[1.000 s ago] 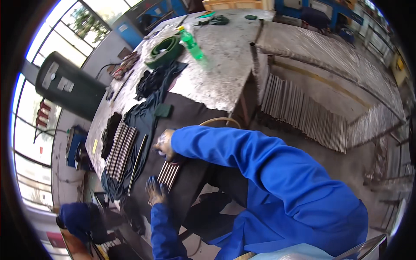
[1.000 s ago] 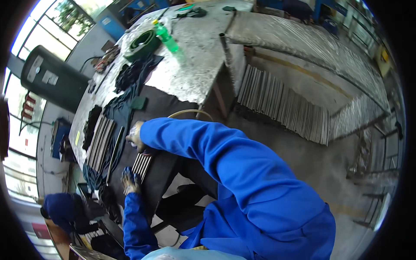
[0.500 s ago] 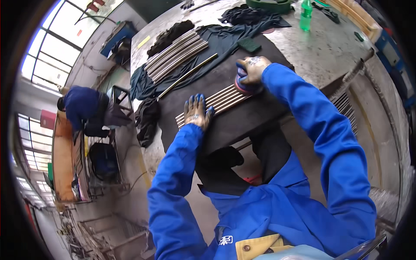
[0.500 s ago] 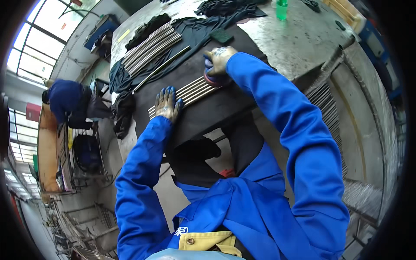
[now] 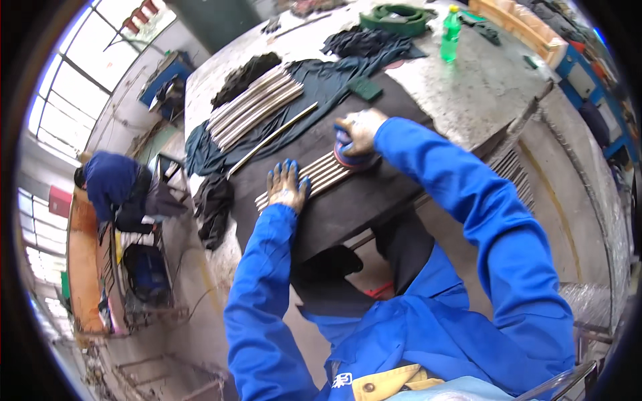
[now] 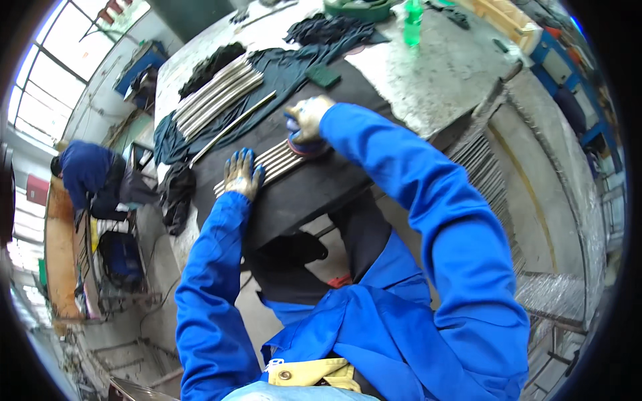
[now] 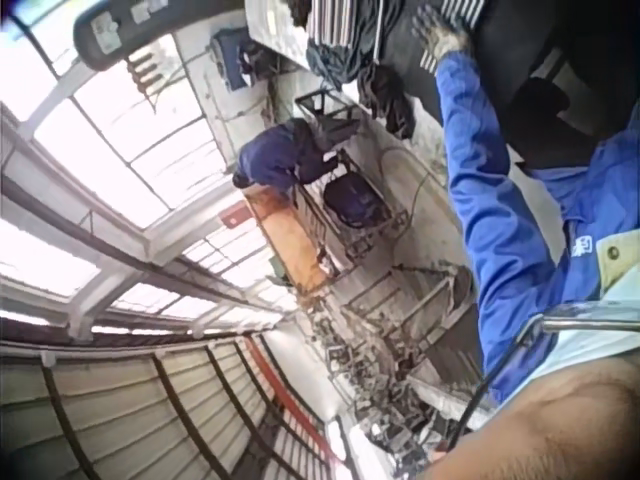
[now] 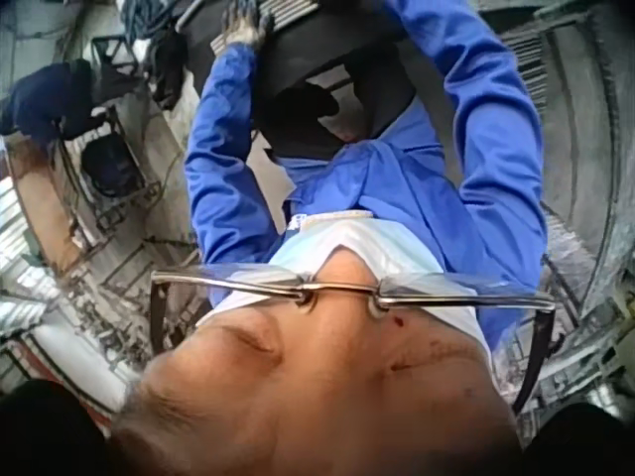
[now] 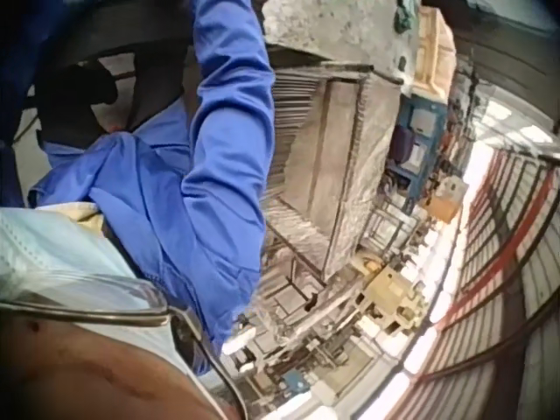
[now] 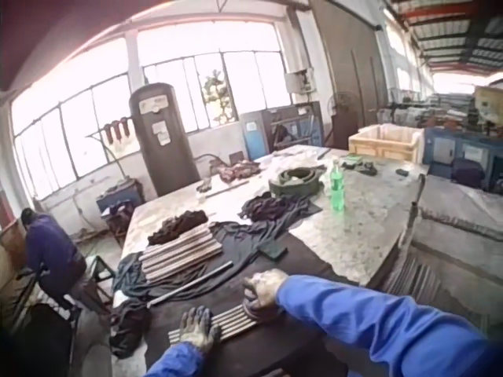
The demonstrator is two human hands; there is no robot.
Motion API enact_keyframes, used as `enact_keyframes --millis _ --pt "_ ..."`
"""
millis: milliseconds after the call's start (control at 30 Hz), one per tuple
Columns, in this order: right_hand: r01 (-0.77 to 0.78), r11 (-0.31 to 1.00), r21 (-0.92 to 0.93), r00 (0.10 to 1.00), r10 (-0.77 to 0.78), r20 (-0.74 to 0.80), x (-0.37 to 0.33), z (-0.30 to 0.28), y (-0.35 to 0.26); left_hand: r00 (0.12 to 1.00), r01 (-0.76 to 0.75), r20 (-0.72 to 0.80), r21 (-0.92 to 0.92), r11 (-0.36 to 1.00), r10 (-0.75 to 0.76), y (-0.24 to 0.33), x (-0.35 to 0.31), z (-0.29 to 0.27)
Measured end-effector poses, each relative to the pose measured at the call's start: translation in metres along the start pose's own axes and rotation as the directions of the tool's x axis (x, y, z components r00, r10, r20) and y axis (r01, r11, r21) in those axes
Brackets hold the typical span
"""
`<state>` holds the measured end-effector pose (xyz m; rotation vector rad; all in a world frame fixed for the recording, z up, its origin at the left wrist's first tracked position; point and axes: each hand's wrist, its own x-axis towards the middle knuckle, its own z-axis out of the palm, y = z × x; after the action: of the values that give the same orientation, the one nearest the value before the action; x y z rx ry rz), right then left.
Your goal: Sanding slats on a component using a pneumatic orbital sander.
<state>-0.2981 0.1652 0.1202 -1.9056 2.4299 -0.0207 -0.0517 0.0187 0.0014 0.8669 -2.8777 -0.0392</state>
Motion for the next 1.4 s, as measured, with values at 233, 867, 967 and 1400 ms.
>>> enact_keyframes --millis 233,867,967,1400 --pt "0.005 1.000 -0.016 1.000 -0.005 0.001 -0.002 0.001 -0.006 0.999 0.025 0.035 0.016 1.000 -0.025 -0.007 -0.005 -0.003" --pt "0.059 0.998 -0.012 0.998 -0.059 0.018 -0.026 0.005 0.001 0.994 -0.104 -0.038 0.053 0.993 0.106 0.016 -0.050 -0.001" --pt "0.033 0.999 0.004 0.999 -0.033 0.021 -0.022 0.003 0.000 0.997 -0.075 -0.003 0.041 0.996 0.075 0.017 -0.044 -0.008" --pt "0.016 1.000 -0.007 0.999 -0.015 0.051 0.000 0.003 0.002 0.999 0.037 0.028 0.038 0.999 -0.038 0.012 -0.015 0.001"
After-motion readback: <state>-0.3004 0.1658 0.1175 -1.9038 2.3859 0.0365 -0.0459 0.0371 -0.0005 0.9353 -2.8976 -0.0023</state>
